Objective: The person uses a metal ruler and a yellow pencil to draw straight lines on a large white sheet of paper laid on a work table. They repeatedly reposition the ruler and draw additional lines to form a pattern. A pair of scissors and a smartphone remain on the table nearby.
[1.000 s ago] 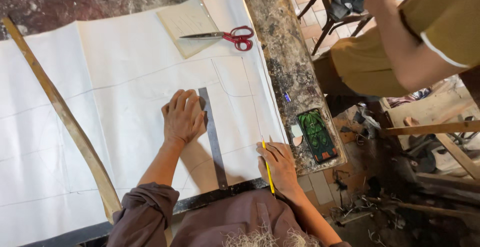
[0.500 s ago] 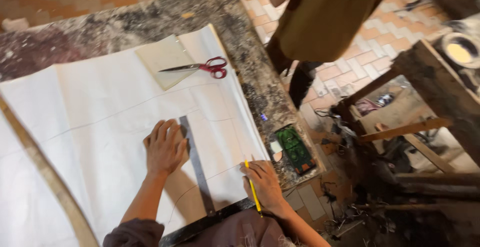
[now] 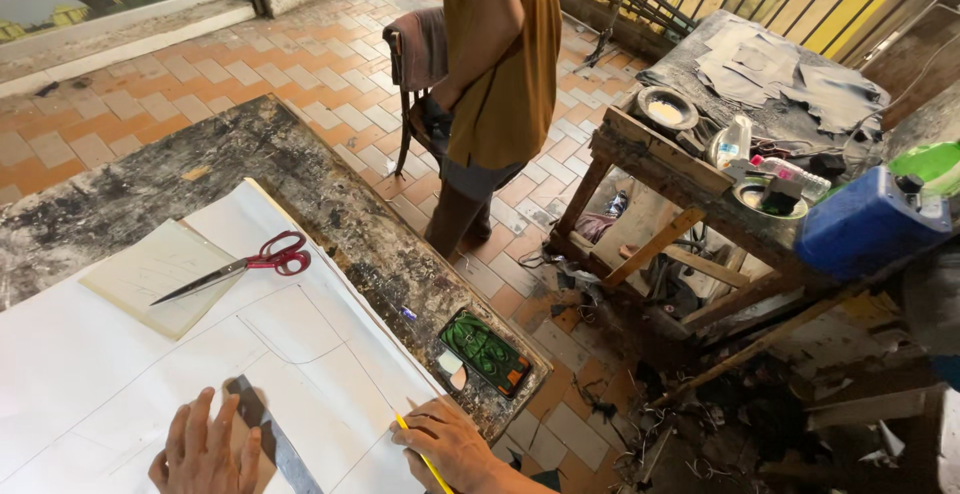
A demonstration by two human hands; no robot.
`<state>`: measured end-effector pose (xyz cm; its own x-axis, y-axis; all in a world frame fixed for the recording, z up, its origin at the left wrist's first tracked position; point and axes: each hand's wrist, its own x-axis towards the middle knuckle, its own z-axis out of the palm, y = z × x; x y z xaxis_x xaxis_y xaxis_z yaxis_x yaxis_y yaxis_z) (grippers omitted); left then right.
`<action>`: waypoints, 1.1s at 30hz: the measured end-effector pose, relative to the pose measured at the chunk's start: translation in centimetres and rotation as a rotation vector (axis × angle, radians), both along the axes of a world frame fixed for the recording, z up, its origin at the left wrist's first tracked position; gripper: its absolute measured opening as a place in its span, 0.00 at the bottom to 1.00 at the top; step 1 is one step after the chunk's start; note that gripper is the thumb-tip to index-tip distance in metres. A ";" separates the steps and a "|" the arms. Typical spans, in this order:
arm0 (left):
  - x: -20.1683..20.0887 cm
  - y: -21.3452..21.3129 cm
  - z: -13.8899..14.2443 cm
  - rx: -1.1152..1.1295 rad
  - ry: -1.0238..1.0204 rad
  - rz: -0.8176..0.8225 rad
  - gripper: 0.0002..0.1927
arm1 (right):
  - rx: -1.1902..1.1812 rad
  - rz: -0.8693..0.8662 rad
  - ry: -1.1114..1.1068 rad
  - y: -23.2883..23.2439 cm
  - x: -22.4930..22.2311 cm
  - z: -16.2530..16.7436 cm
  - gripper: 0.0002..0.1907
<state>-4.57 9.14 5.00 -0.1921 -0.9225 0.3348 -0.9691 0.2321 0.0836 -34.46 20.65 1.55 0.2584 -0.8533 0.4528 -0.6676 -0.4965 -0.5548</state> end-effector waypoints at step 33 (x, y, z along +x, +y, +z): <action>1.0 0.9 1.8 0.018 0.175 0.344 0.32 | -0.029 -0.048 0.018 -1.3 3.3 0.0 0.24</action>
